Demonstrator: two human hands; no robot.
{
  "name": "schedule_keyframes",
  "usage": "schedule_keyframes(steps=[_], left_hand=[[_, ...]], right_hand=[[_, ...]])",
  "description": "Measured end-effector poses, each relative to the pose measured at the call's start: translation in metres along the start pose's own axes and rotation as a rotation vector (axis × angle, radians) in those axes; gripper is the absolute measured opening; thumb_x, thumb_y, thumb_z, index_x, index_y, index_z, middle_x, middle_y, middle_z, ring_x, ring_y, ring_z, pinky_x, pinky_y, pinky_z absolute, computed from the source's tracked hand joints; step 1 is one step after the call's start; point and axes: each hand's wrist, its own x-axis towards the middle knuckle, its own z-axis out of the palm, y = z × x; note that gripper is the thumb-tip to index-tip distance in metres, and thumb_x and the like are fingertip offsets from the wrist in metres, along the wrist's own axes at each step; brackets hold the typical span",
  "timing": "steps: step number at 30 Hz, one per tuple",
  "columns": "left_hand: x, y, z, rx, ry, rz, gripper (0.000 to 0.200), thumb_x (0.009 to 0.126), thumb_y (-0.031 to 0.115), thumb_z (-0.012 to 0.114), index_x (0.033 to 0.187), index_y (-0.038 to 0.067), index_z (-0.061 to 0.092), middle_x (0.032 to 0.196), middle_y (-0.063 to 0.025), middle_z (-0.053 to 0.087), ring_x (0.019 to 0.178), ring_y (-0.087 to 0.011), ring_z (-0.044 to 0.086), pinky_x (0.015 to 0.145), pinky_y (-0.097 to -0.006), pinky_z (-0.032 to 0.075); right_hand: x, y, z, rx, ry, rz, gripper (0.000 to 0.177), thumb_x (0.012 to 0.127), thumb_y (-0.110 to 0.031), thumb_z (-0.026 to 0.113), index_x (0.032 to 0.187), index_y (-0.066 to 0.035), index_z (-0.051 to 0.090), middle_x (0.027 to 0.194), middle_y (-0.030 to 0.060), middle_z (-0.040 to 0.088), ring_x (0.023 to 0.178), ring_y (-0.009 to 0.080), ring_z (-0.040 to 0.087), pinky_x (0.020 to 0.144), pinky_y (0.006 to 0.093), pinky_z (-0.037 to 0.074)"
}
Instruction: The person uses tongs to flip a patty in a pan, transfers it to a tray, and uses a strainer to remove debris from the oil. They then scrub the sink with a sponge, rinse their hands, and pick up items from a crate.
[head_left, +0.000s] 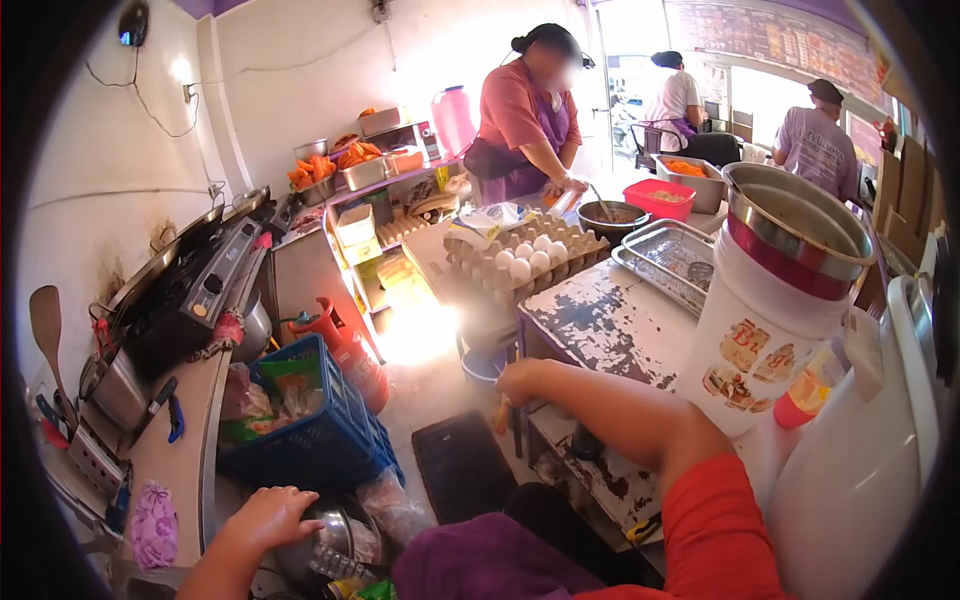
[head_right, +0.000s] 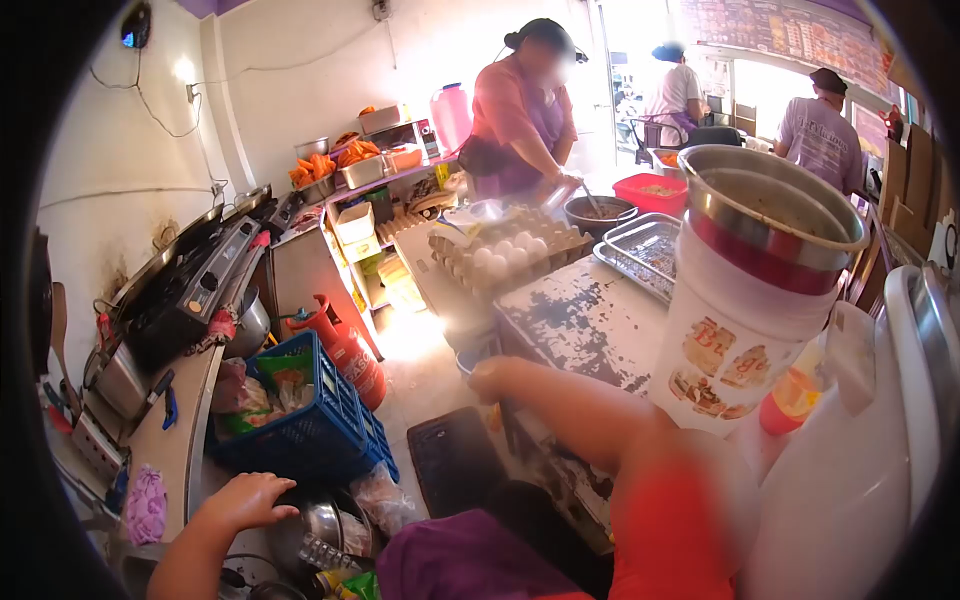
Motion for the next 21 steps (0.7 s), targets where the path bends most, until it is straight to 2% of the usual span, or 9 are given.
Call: schedule_keyframes(steps=[3, 7, 10, 13, 16, 19, 21], left_hand=[[0.001, 0.004, -0.002, 0.009, -0.063, -0.004, 0.053, 0.081, 0.047, 0.058, 0.119, 0.010, 0.057, 0.108, -0.0149, 0.061, 0.099, -0.0312, 0.059, 0.086, -0.0432, 0.046], [0.001, 0.003, 0.002, 0.013, -0.047, 0.042, 0.052, 0.082, 0.047, 0.057, 0.118, 0.009, 0.056, 0.107, -0.0156, 0.061, 0.099, -0.0319, 0.059, 0.086, -0.0434, 0.046], [-0.002, 0.007, -0.001, 0.003, -0.023, 0.050, 0.052, 0.082, 0.046, 0.057, 0.118, 0.009, 0.056, 0.106, -0.0156, 0.061, 0.098, -0.0323, 0.059, 0.085, -0.0433, 0.046], [-0.002, 0.009, -0.002, -0.006, -0.031, 0.046, 0.050, 0.082, 0.045, 0.057, 0.117, 0.009, 0.057, 0.105, -0.0153, 0.061, 0.098, -0.0321, 0.059, 0.084, -0.0432, 0.047], [-0.001, 0.007, 0.000, -0.013, -0.042, 0.050, 0.048, 0.082, 0.042, 0.058, 0.117, 0.010, 0.057, 0.104, -0.0151, 0.062, 0.097, -0.0316, 0.059, 0.083, -0.0429, 0.047], [0.003, 0.004, -0.001, -0.010, -0.059, 0.048, 0.048, 0.081, 0.041, 0.059, 0.117, 0.010, 0.057, 0.104, -0.0152, 0.062, 0.097, -0.0320, 0.059, 0.082, -0.0435, 0.047], [0.002, 0.006, -0.007, -0.044, -0.029, 0.024, 0.046, 0.079, 0.038, 0.062, 0.114, 0.008, 0.057, 0.103, -0.0166, 0.061, 0.100, -0.0330, 0.058, 0.084, -0.0452, 0.045]], right_hand=[[-0.002, -0.003, -0.003, -0.003, 0.002, 0.015, 0.024, 0.075, -0.020, 0.062, 0.091, -0.003, 0.069, 0.091, 0.0147, 0.067, 0.085, 0.0306, 0.065, 0.074, 0.0394, 0.050], [-0.008, -0.015, -0.007, -0.037, -0.030, -0.016, 0.025, 0.075, -0.021, 0.063, 0.093, -0.005, 0.069, 0.092, 0.0140, 0.067, 0.086, 0.0309, 0.064, 0.074, 0.0397, 0.050], [0.012, -0.008, 0.009, 0.004, -0.126, 0.004, 0.030, 0.080, -0.028, 0.060, 0.098, -0.004, 0.066, 0.092, 0.0157, 0.066, 0.087, 0.0319, 0.064, 0.074, 0.0427, 0.050], [0.013, 0.006, 0.012, 0.064, 0.015, -0.071, 0.027, 0.076, -0.025, 0.063, 0.095, -0.006, 0.068, 0.093, 0.0152, 0.066, 0.087, 0.0320, 0.063, 0.075, 0.0405, 0.049], [-0.006, 0.003, -0.013, -0.019, -0.025, -0.086, 0.036, 0.079, -0.028, 0.060, 0.108, -0.007, 0.061, 0.097, 0.0159, 0.065, 0.091, 0.0336, 0.062, 0.080, 0.0420, 0.047], [-0.006, 0.014, -0.015, 0.064, -0.001, -0.038, 0.034, 0.079, -0.029, 0.060, 0.107, -0.009, 0.062, 0.097, 0.0161, 0.065, 0.091, 0.0342, 0.062, 0.080, 0.0425, 0.048], [-0.007, 0.019, -0.021, 0.023, -0.036, -0.107, 0.035, 0.080, -0.031, 0.060, 0.108, -0.010, 0.062, 0.096, 0.0169, 0.065, 0.092, 0.0347, 0.061, 0.081, 0.0427, 0.047]])
